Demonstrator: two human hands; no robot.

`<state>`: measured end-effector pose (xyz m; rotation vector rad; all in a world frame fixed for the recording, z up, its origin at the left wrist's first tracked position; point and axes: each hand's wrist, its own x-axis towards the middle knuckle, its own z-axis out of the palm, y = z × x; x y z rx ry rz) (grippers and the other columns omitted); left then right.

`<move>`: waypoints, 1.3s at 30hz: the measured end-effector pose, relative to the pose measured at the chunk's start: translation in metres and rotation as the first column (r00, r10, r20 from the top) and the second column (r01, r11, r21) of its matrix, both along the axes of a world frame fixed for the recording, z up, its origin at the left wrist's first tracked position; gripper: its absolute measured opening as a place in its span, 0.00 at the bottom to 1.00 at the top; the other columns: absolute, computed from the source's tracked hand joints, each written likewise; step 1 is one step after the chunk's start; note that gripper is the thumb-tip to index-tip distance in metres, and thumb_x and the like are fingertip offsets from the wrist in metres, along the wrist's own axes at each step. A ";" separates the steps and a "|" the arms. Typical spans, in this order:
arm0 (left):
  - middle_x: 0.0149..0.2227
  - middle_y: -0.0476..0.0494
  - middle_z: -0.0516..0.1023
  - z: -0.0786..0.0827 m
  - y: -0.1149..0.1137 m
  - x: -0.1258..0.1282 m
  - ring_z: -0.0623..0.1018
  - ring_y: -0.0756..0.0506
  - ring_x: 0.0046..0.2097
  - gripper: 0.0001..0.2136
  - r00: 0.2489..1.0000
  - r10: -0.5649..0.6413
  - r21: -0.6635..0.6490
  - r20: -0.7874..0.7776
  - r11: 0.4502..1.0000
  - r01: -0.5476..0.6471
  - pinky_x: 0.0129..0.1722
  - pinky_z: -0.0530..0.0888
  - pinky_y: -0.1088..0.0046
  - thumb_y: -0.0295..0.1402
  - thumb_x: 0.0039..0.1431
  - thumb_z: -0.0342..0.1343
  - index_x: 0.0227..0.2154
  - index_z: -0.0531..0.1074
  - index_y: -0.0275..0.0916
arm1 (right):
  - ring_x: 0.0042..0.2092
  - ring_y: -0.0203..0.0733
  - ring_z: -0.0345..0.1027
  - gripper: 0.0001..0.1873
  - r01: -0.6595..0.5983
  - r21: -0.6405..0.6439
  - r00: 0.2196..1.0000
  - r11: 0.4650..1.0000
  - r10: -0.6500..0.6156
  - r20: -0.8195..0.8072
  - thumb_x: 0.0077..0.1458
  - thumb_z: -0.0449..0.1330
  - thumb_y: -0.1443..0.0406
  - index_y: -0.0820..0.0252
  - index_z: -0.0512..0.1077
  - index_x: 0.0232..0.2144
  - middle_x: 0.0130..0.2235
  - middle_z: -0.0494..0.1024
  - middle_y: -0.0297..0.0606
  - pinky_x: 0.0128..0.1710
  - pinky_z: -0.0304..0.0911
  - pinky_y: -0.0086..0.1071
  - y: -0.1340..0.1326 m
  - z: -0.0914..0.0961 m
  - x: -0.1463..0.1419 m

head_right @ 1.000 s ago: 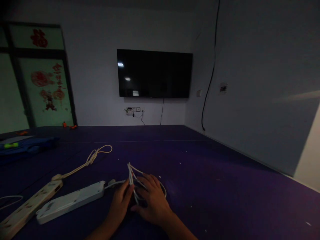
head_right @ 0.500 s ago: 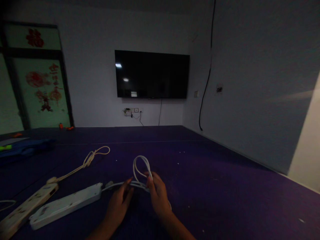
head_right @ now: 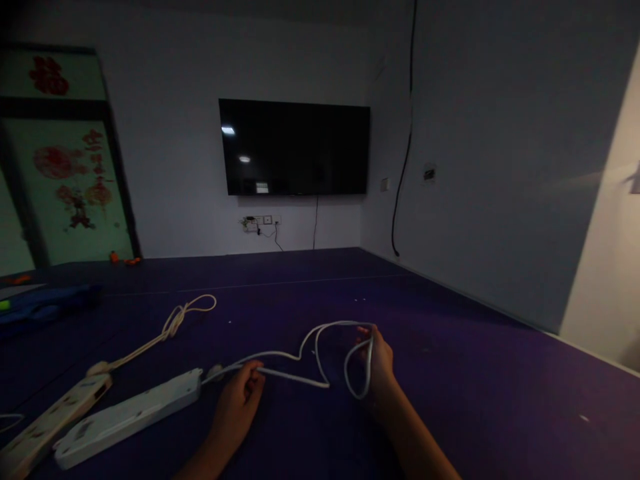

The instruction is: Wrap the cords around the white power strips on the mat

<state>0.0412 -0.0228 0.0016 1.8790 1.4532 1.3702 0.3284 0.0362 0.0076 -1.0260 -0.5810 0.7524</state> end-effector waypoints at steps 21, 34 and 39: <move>0.38 0.40 0.79 -0.006 -0.001 0.000 0.78 0.42 0.41 0.13 0.984 -0.036 0.077 -0.176 0.996 0.051 0.42 0.72 0.64 0.33 0.57 0.45 0.41 0.71 0.38 | 0.46 0.45 0.68 0.16 -0.263 0.008 -0.044 0.965 -0.020 0.999 0.59 0.48 0.66 0.58 0.75 0.40 0.45 0.77 0.43 0.49 0.60 0.39 -0.041 0.033 -0.072; 0.29 0.47 0.79 0.000 -0.008 0.003 0.79 0.44 0.33 0.09 0.931 0.021 0.208 -0.364 0.976 0.059 0.34 0.72 0.69 0.27 0.55 0.47 0.33 0.72 0.42 | 0.40 0.41 0.67 0.07 -0.382 -0.261 -0.154 0.887 0.217 0.964 0.53 0.57 0.67 0.58 0.75 0.29 0.33 0.77 0.37 0.41 0.58 0.30 -0.035 0.006 -0.101; 0.32 0.46 0.79 -0.003 -0.007 0.002 0.78 0.44 0.36 0.10 0.927 0.026 0.222 -0.375 0.973 0.062 0.36 0.72 0.68 0.27 0.56 0.46 0.35 0.72 0.41 | 0.32 0.40 0.69 0.17 -0.253 -0.106 0.126 0.962 0.141 0.982 0.60 0.46 0.64 0.61 0.72 0.26 0.29 0.76 0.40 0.32 0.60 0.28 -0.028 0.004 -0.101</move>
